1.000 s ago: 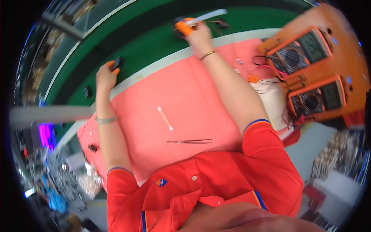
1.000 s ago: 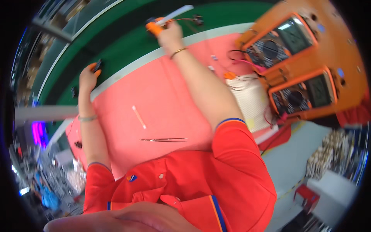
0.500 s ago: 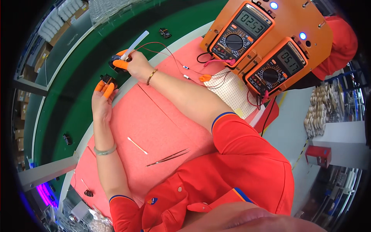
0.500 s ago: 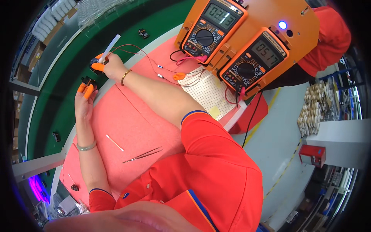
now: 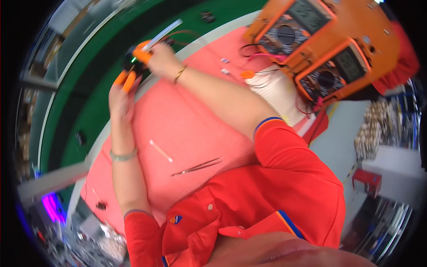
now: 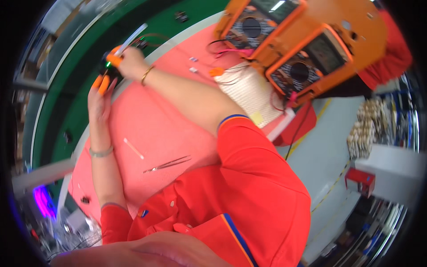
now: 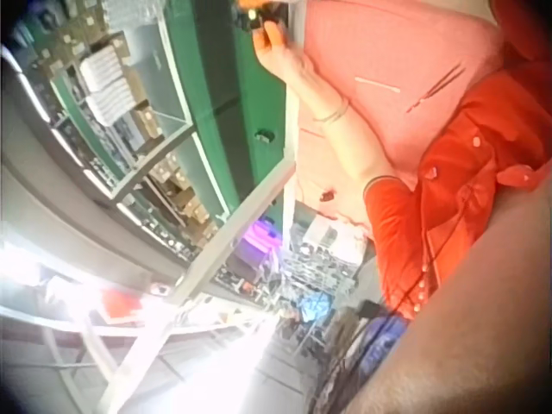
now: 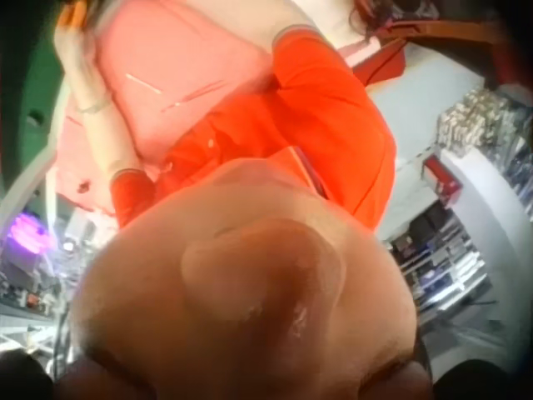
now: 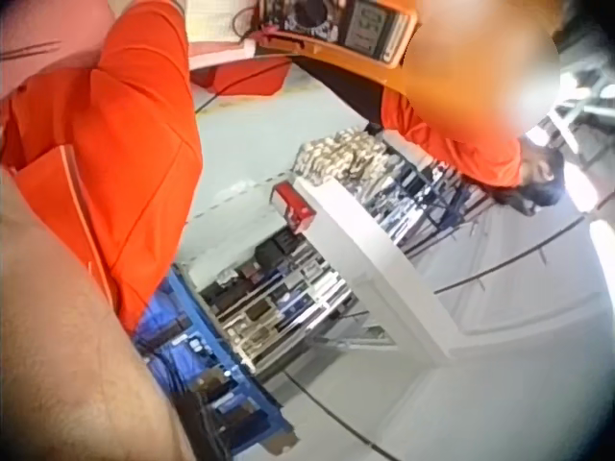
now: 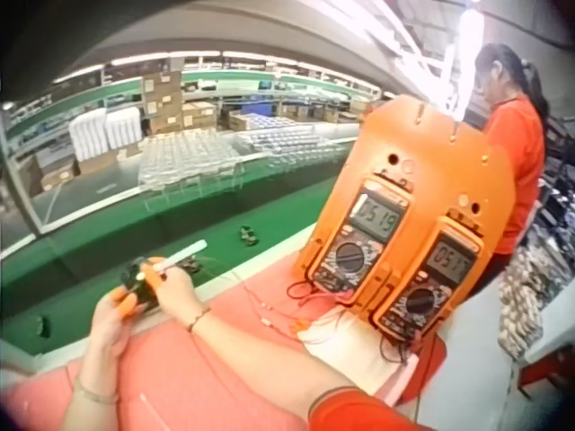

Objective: Testing electronic circuit boards using a multi-meter testing station.

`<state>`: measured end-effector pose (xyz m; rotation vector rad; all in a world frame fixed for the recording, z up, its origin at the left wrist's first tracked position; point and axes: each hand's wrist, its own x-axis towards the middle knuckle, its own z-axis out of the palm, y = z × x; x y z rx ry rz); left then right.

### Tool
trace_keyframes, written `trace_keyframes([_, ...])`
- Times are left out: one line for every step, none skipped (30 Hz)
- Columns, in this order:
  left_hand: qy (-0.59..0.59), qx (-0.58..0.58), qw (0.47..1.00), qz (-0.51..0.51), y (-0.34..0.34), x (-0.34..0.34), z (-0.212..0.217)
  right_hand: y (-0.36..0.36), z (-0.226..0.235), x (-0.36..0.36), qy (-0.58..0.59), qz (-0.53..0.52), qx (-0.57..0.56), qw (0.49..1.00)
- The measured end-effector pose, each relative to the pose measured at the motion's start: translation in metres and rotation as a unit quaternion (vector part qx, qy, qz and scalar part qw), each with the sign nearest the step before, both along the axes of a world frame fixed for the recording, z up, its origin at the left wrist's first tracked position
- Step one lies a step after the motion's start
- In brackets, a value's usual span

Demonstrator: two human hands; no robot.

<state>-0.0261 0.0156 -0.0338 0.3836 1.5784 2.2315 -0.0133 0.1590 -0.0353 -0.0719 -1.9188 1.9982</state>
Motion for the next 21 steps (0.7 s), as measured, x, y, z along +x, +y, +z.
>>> trace_keyframes([-0.024,-0.006,1.000,0.016,-0.001,0.000,-0.001,0.001,-0.001,-0.001,0.008,-0.018,0.059,0.998])
trace_keyframes([-0.027,0.003,0.999,0.028,-0.003,-0.001,-0.001,0.002,-0.002,-0.001,0.017,-0.027,0.112,0.993])
trace_keyframes([-0.029,0.003,0.999,0.029,-0.005,-0.002,-0.001,0.002,-0.002,-0.003,0.016,-0.041,0.148,0.988])
trace_keyframes([-0.018,0.013,0.999,0.027,-0.006,-0.002,-0.001,0.002,-0.001,-0.004,0.010,-0.044,0.177,0.983])
trace_keyframes([-0.018,0.017,0.999,0.020,-0.006,-0.002,-0.002,-0.001,0.000,-0.004,0.011,-0.022,0.124,0.992])
trace_keyframes([0.002,0.042,0.999,0.003,-0.006,-0.003,-0.001,-0.002,0.002,-0.003,0.007,-0.023,0.078,0.997])
trace_keyframes([-0.008,0.020,1.000,0.022,-0.007,-0.003,-0.001,-0.001,0.004,-0.002,-0.003,0.019,0.037,0.999])
trace_keyframes([-0.016,0.031,0.999,0.024,-0.008,-0.004,0.000,0.000,0.006,-0.001,-0.027,0.047,0.000,0.999])
trace_keyframes([-0.026,0.043,0.999,0.022,-0.008,-0.005,0.001,0.002,0.009,0.000,-0.028,0.054,-0.005,0.998])
trace_keyframes([-0.025,0.069,0.997,0.009,-0.008,-0.005,0.001,0.005,0.011,0.000,-0.035,0.049,-0.063,0.996])
trace_keyframes([-0.040,0.055,0.997,0.023,-0.010,-0.005,0.002,0.005,0.012,0.000,-0.042,0.042,-0.118,0.991])
trace_keyframes([-0.055,0.063,0.996,0.019,-0.010,-0.006,0.002,0.006,0.013,-0.001,-0.047,0.035,-0.173,0.983])
trace_keyframes([-0.070,0.070,0.995,0.016,-0.011,-0.007,0.003,0.005,0.013,-0.001,-0.048,0.039,-0.173,0.983])
trace_keyframes([-0.082,0.076,0.994,0.021,-0.012,-0.007,0.004,0.002,0.012,-0.002,-0.002,0.056,-0.136,0.989])
trace_keyframes([-0.085,0.077,0.993,0.016,-0.012,-0.007,0.003,-0.001,0.011,-0.002,0.045,0.073,-0.098,0.991])
trace_keyframes([-0.073,0.065,0.995,0.021,-0.012,-0.007,0.003,-0.004,0.010,-0.002,0.092,0.090,-0.061,0.990])
trace_keyframes([-0.062,0.052,0.996,0.024,-0.011,-0.007,0.002,-0.005,0.010,-0.002,0.092,0.093,-0.062,0.989])
trace_keyframes([-0.045,0.046,0.998,0.022,-0.011,-0.007,0.001,-0.005,0.011,0.000,0.054,0.091,-0.057,0.993])
trace_keyframes([-0.055,0.038,0.997,0.032,-0.011,-0.007,0.001,-0.005,0.011,0.002,0.013,0.091,-0.051,0.994])
trace_keyframes([-0.050,0.037,0.997,0.037,-0.011,-0.007,0.000,-0.005,0.012,0.004,-0.026,0.092,-0.043,0.995])
trace_keyframes([-0.044,0.037,0.997,0.043,-0.011,-0.008,0.000,-0.006,0.013,0.005,-0.027,0.097,-0.041,0.994])
